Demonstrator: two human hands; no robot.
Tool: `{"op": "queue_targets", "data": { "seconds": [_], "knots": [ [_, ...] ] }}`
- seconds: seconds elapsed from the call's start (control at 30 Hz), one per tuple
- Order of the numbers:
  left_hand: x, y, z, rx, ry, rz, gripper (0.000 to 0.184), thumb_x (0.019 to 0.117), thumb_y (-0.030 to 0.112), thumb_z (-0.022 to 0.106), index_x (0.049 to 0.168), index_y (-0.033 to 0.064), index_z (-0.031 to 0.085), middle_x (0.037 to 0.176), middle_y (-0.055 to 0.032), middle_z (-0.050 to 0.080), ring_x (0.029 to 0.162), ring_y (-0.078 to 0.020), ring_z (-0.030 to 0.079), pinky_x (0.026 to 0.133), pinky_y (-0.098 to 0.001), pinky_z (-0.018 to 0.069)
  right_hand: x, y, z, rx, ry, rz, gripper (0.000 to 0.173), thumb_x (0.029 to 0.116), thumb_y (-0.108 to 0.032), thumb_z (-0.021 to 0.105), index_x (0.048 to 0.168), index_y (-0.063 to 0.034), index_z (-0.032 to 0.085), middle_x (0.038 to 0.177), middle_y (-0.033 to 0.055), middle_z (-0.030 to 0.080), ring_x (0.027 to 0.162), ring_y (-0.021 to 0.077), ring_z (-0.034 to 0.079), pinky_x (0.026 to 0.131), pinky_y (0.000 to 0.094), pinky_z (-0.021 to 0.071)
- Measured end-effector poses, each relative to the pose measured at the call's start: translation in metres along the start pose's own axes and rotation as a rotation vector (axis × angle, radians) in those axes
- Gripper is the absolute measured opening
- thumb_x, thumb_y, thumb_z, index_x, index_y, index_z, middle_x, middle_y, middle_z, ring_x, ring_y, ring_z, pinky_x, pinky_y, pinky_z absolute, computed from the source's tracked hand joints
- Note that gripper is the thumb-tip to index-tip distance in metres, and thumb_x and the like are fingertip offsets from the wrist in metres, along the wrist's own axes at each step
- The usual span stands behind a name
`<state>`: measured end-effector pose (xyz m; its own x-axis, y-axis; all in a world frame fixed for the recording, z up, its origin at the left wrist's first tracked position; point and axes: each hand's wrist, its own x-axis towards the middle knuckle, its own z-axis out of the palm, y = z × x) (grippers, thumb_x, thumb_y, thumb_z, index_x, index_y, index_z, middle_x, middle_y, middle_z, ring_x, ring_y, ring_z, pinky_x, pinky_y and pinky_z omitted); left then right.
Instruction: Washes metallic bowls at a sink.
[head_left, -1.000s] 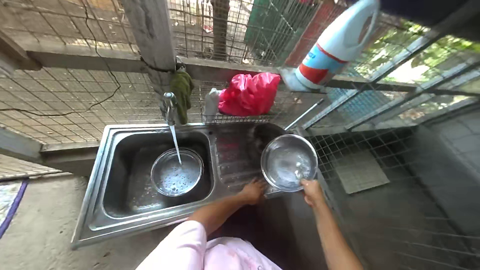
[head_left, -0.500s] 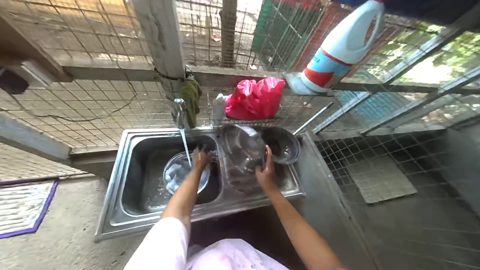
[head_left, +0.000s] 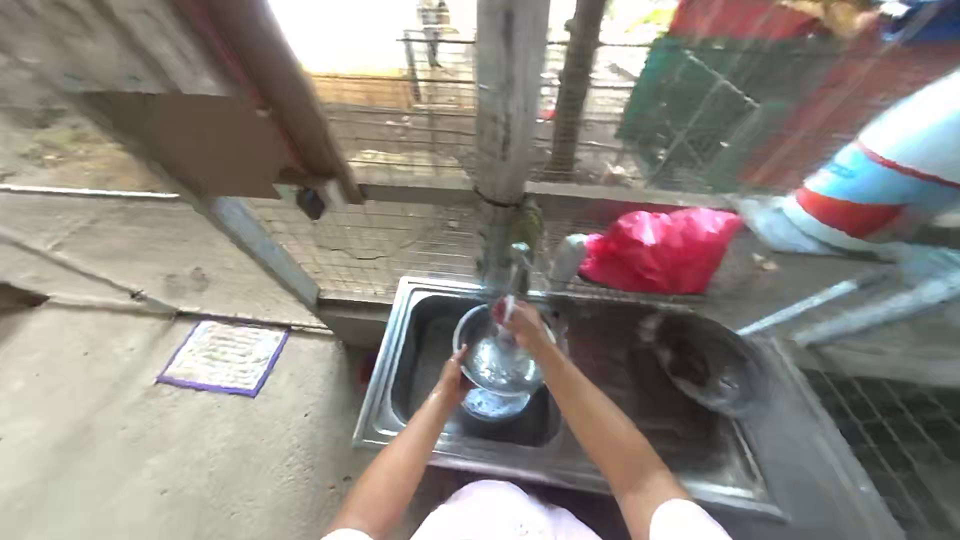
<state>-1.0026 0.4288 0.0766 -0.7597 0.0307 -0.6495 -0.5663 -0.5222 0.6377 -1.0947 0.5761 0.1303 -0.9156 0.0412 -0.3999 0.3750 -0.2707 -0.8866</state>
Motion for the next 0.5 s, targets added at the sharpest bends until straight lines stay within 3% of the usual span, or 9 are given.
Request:
{"op": "queue_targets", "data": {
  "seconds": [0.07, 0.1, 0.13, 0.17, 0.27, 0.3, 0.33, 0.4, 0.5],
  "knots": [
    [-0.002, 0.001, 0.005, -0.026, -0.046, 0.017, 0.05, 0.1118, 0.045, 0.028, 0.137, 0.0069, 0.049, 0.109, -0.0156, 0.068, 0.091, -0.0257, 0.068, 0.077, -0.0449, 0.0577, 0.01, -0.004, 0.017, 0.21, -0.023, 0.081, 0.025, 0.1109, -0.015, 0.04, 0.108, 0.0012, 0.058, 0.076, 0.0045, 0.061, 0.063, 0.01, 0.06, 0.059, 0.0245, 0.0539],
    [-0.002, 0.002, 0.009, -0.016, -0.061, 0.03, 0.052, 0.1116, 0.047, 0.026, 0.133, 0.0068, 0.052, 0.104, -0.0136, 0.068, 0.088, -0.0237, 0.067, 0.075, -0.0429, 0.0574, 0.014, -0.006, 0.023, 0.222, -0.006, 0.095, 0.023, 0.111, -0.018, 0.038, 0.101, -0.0052, 0.056, 0.063, -0.0031, 0.052, 0.049, 0.0035, 0.05, 0.046, 0.0184, 0.0462],
    [-0.001, 0.002, 0.012, 0.008, -0.083, 0.037, 0.055, 0.1114, 0.049, 0.024, 0.133, 0.0066, 0.052, 0.103, -0.013, 0.067, 0.087, -0.0227, 0.066, 0.075, -0.0421, 0.0565, 0.015, -0.007, 0.027, 0.192, 0.03, 0.093, 0.022, 0.1108, -0.018, 0.037, 0.101, -0.0079, 0.054, 0.057, -0.0065, 0.046, 0.042, 0.001, 0.043, 0.04, 0.0171, 0.0397],
    [-0.001, 0.002, 0.015, 0.032, -0.106, 0.04, 0.057, 0.1113, 0.05, 0.022, 0.136, 0.0061, 0.05, 0.105, -0.0141, 0.066, 0.089, -0.0233, 0.065, 0.076, -0.0427, 0.0559, 0.016, -0.006, 0.029, 0.12, 0.069, 0.07, 0.022, 0.1102, -0.018, 0.037, 0.11, -0.0055, 0.055, 0.063, -0.0054, 0.044, 0.045, 0.0021, 0.04, 0.043, 0.019, 0.0387],
    [0.005, 0.001, 0.022, 0.043, -0.186, 0.019, 0.061, 0.1111, 0.051, 0.018, 0.156, 0.0112, 0.03, 0.127, -0.0205, 0.06, 0.104, -0.0291, 0.062, 0.086, -0.0489, 0.0525, 0.017, 0.008, 0.031, -0.427, 0.167, -0.061, 0.02, 0.1052, -0.012, 0.051, 0.116, 0.0039, 0.055, 0.087, 0.0085, 0.054, 0.069, 0.0112, 0.051, 0.063, 0.0262, 0.0478],
    [0.01, -0.001, 0.025, 0.039, -0.202, 0.019, 0.061, 0.1109, 0.051, 0.017, 0.157, 0.0131, 0.027, 0.129, -0.0202, 0.058, 0.106, -0.0293, 0.061, 0.087, -0.0497, 0.0517, 0.013, 0.013, 0.032, -0.613, 0.13, -0.081, 0.032, 0.104, -0.009, 0.053, 0.129, 0.0111, 0.053, 0.111, 0.0227, 0.061, 0.094, 0.0237, 0.059, 0.086, 0.0381, 0.0508],
    [0.015, -0.002, 0.026, 0.036, -0.215, 0.023, 0.06, 0.1108, 0.052, 0.016, 0.157, 0.0142, 0.027, 0.129, -0.0192, 0.058, 0.108, -0.0288, 0.06, 0.088, -0.0498, 0.0511, 0.008, 0.021, 0.034, -0.769, 0.064, -0.119, 0.038, 0.1013, -0.005, 0.055, 0.134, 0.0145, 0.053, 0.129, 0.0325, 0.059, 0.118, 0.0366, 0.06, 0.103, 0.0498, 0.0468],
    [0.022, 0.001, 0.025, 0.013, -0.198, 0.061, 0.06, 0.1115, 0.049, 0.015, 0.154, 0.0108, 0.033, 0.129, -0.019, 0.058, 0.108, -0.0282, 0.06, 0.089, -0.0497, 0.0505, -0.004, 0.049, 0.034, -0.817, -0.14, -0.24, 0.041, 0.0989, 0.0, 0.051, 0.137, 0.0142, 0.05, 0.141, 0.036, 0.051, 0.133, 0.0435, 0.05, 0.114, 0.0531, 0.0389],
    [0.023, 0.018, 0.006, 0.023, -0.067, 0.188, 0.053, 0.1131, 0.04, 0.021, 0.145, 0.0032, 0.043, 0.128, -0.0168, 0.06, 0.109, -0.023, 0.06, 0.091, -0.0439, 0.0509, -0.028, 0.065, 0.006, -0.887, -0.538, -0.175, 0.045, 0.1096, -0.014, 0.036, 0.145, 0.0121, 0.046, 0.148, 0.0306, 0.05, 0.139, 0.0351, 0.05, 0.118, 0.0436, 0.0389]
  ]
}}
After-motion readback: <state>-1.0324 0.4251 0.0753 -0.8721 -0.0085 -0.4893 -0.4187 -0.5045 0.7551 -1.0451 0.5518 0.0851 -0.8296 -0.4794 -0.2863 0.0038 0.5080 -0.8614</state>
